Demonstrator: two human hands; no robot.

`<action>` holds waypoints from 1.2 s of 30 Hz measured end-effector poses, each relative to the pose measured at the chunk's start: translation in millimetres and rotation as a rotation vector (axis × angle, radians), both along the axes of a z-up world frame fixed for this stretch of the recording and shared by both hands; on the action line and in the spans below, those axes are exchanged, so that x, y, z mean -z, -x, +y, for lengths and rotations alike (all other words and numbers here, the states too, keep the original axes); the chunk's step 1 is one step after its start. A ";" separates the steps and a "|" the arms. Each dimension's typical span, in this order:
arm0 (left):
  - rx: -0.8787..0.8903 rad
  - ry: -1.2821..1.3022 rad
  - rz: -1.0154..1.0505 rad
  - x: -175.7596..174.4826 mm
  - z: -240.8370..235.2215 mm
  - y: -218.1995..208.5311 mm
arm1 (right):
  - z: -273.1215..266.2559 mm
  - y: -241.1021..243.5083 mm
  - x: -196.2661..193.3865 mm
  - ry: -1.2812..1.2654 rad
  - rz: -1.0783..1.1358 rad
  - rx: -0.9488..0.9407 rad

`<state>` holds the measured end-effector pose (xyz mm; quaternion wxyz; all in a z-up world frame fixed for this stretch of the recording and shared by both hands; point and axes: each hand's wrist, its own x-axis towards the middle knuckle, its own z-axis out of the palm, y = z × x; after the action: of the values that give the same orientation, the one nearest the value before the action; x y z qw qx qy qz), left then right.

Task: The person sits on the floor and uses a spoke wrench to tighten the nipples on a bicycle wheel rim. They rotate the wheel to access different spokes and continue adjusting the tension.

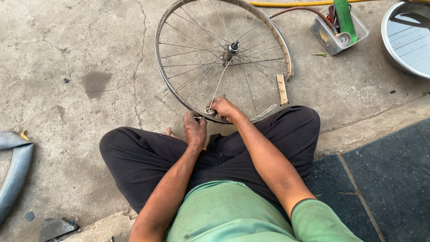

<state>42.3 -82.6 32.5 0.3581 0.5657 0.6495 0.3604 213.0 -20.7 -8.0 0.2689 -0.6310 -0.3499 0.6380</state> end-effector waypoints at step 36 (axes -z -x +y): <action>0.103 0.061 -0.101 17.2 5.4 3.5 | -8.1 12.1 -12.8 -0.080 -0.253 -0.086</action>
<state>38.8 -77.2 15.2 0.4258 0.5683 0.6111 0.3497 201.0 -28.8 4.9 0.2199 -0.6796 -0.4330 0.5498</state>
